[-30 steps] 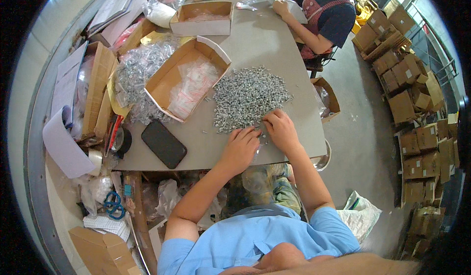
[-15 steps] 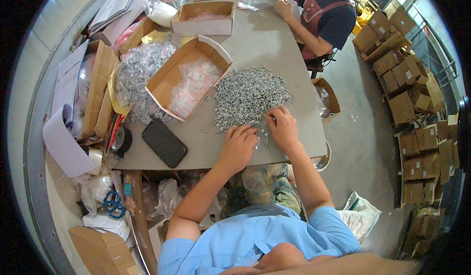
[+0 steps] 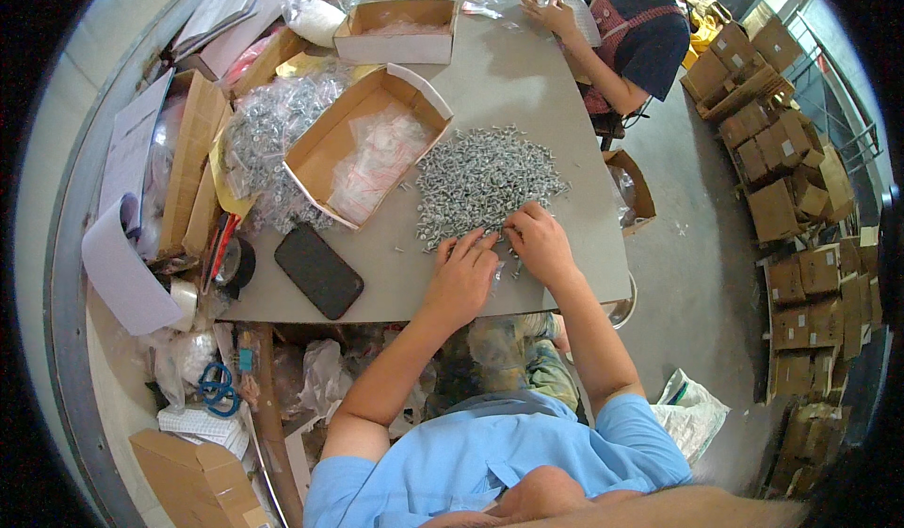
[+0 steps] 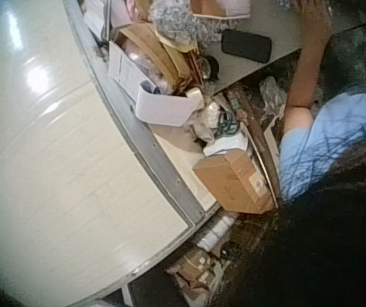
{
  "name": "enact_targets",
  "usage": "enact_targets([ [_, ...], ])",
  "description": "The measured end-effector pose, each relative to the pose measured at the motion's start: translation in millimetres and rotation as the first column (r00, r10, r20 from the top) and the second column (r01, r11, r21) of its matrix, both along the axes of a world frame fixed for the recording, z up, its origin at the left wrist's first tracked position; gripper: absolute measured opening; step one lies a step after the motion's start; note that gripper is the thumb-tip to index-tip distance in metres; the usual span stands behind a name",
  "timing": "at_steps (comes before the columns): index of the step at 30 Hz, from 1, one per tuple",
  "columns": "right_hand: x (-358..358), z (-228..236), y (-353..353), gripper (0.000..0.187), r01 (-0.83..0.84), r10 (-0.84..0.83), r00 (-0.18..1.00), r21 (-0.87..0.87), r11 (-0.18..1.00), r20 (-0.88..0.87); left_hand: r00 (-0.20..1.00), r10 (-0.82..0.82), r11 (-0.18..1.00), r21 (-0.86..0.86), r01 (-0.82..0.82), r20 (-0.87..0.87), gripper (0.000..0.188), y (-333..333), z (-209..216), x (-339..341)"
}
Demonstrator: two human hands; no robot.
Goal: The person sorts small metal hardware components on a table, counts them, and places them into a plastic bag by hand.
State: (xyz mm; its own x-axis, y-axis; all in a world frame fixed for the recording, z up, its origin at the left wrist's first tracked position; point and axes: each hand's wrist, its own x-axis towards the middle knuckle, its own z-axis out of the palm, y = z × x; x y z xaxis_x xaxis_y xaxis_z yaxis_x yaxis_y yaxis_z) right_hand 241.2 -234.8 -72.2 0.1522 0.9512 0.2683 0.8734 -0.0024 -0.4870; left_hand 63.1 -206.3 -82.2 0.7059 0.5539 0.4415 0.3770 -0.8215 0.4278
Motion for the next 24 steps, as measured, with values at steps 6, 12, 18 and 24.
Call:
enact_targets([
  [6,9.6,-1.3,-6.7,0.011,0.025,-0.02,0.987,-0.03,0.999,0.157,0.955,0.015,0.992,-0.124,0.023,0.296,0.008,3.9,-0.2,-6.4],
  [12,76.9,-6.5,-50.6,0.011,0.384,-0.354,0.911,-0.12,0.916,0.213,0.814,0.192,0.94,-0.341,0.007,0.548,0.009,1.8,-4.2,-19.4],
  [18,81.2,15.5,-66.8,0.015,0.474,-0.496,0.863,0.178,0.862,0.101,0.753,0.256,0.922,-0.388,-0.001,0.606,0.011,-2.4,-2.1,-19.4],
  [24,4.0,22.1,-65.3,0.028,-0.002,-0.034,0.942,-0.108,0.994,-0.333,0.734,0.353,0.777,-0.618,0.116,0.581,0.008,-27.3,-23.5,-56.0],
])
